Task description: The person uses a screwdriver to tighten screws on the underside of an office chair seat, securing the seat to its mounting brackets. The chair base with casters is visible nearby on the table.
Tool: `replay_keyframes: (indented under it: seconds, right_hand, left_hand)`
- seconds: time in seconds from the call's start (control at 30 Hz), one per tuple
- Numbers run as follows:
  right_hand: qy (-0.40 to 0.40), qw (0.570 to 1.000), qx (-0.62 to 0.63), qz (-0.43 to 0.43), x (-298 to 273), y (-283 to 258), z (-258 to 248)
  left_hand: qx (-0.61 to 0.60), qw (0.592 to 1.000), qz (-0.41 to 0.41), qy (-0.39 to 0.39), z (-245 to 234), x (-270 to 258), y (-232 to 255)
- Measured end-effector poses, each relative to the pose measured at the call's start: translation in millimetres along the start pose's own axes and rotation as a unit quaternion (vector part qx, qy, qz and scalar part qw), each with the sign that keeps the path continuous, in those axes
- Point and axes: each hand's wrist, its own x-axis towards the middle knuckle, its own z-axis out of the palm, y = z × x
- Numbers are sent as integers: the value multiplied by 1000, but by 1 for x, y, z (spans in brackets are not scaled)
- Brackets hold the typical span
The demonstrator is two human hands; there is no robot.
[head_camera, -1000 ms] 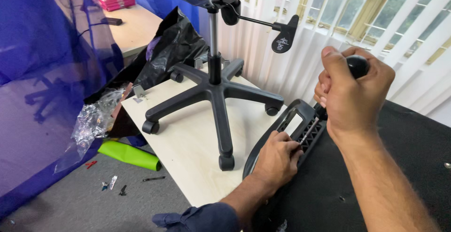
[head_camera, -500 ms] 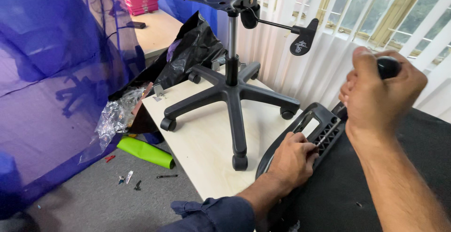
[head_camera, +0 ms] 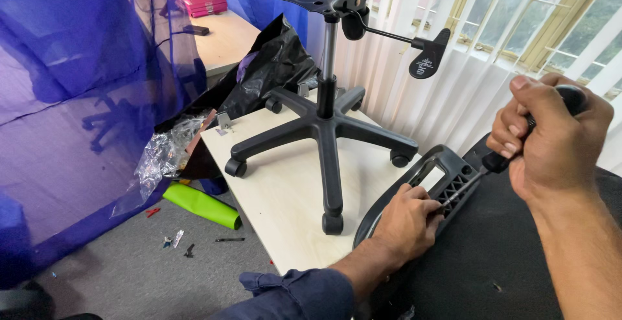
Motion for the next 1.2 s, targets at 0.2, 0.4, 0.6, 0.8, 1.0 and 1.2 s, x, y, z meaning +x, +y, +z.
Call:
replay_keyframes:
  seconds: [0.2, 0.4, 0.6, 0.8, 1.0, 1.2]
  right_hand:
    - [-30, 999, 6, 12, 4, 5, 2]
    - [-86, 993, 66, 44, 10, 5, 1]
    - [-179, 978, 83, 74, 20, 5, -9]
    - [-246, 954, 118, 127, 35, 11, -19]
    - [-298, 930, 153, 151, 45, 16, -19]
    - [-281, 950, 76, 113, 39, 12, -22]
  left_hand:
    - [-13, 999, 11, 31, 3, -3, -4]
    - [-27, 994, 59, 87, 5, -2, -13]
    - [-67, 993, 42, 91, 3, -1, -14]
    - [-121, 991, -23, 49, -12, -2, -9]
    - [-147, 987, -36, 45, -24, -5, -3]
    - [-113, 993, -28, 35, -16, -3, -7]
